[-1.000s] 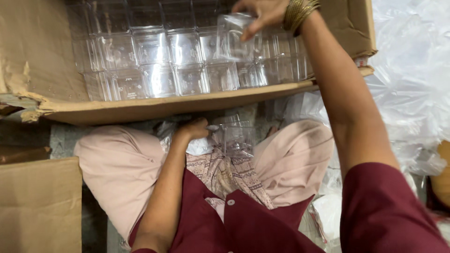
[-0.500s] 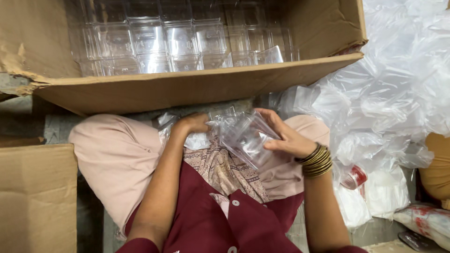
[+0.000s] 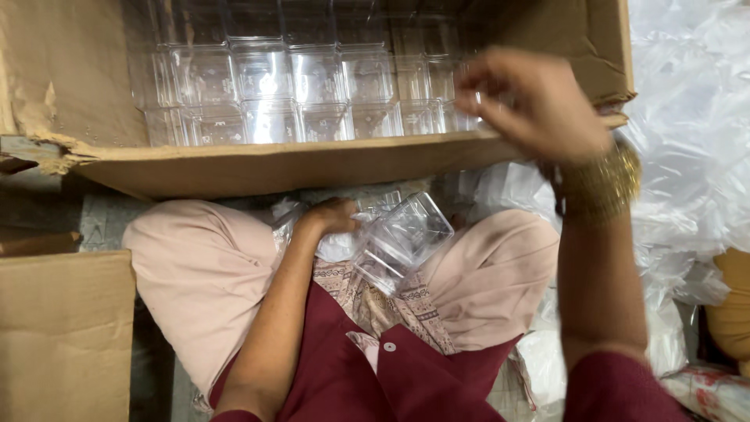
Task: The person sits on the floor and packs clear plastic boxes into clear plastic bags, twisting the bags closed, and places the bagged boxes into a large cardboard box alongside other bagged boxes. Another worker nearby handles bagged boxes as well.
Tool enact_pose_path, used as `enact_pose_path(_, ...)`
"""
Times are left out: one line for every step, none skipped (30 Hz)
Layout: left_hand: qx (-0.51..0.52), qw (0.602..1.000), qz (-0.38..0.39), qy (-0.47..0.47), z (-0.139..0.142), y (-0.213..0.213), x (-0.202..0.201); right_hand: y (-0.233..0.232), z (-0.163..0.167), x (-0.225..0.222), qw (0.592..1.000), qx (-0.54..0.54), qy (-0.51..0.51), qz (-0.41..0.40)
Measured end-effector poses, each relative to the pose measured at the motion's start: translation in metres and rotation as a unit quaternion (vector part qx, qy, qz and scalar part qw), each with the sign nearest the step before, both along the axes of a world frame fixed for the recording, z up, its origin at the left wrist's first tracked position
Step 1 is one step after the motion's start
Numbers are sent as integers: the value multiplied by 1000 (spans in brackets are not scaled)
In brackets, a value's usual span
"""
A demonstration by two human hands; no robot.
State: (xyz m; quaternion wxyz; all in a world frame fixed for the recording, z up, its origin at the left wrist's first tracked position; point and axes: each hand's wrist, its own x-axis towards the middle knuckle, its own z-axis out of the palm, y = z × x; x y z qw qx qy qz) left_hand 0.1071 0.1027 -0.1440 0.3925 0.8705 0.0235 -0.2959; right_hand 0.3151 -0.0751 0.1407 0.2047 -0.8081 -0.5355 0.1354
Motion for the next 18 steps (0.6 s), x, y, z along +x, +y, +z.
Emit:
enact_pose_path(0,1000,-4,2,3,0,0,22,-6,19,999,-29,-19,3)
enact_pose_path(0,1000,-8,4,6,0,1,44,-14,41,998,-58,-38,6)
enact_pose_path(-7,1000,1,18,10,1,1,69,-28,60,990,-134,-44,18)
enact_pose_path(-14,999,10,31,14,1,1,92,-45,74,976,-209,-50,31)
enact_pose_path(-20,999,21,42,18,1,1,112,-65,83,953,-289,-60,72)
enact_pose_path(-20,999,25,35,23,2,1,122,-83,87,921,-368,-70,111)
enact_pose_path(-19,999,29,28,26,3,1,126,-99,89,885,-448,-47,118)
enact_pose_path(-18,999,33,21,30,4,1,132,-112,90,842,-525,-22,123)
enact_pose_path(-19,999,31,36,33,6,1,133,-124,89,824,-556,-27,103)
enact_pose_path(-21,998,28,52,36,6,1,130,-134,85,804,-588,-31,83)
enact_pose_path(-25,997,24,69,38,8,2,127,-142,81,781,-620,-32,64)
enact_pose_path(-34,997,28,61,39,8,2,123,-146,79,790,-607,-31,81)
enact_pose_path(-42,997,31,51,40,8,1,121,-147,78,800,-592,-31,95)
enact_pose_path(-48,998,31,38,40,8,2,120,-145,80,810,-576,-32,106)
enact_pose_path(-31,998,26,44,40,7,2,118,-141,84,824,-556,-21,110)
enact_pose_path(-13,998,20,52,38,6,1,119,-133,89,837,-535,-10,115)
enact_pose_path(5,998,15,58,36,5,1,119,-123,90,850,-513,1,119)
enact_pose_path(-13,999,22,43,33,4,0,117,-108,91,881,-464,-17,92)
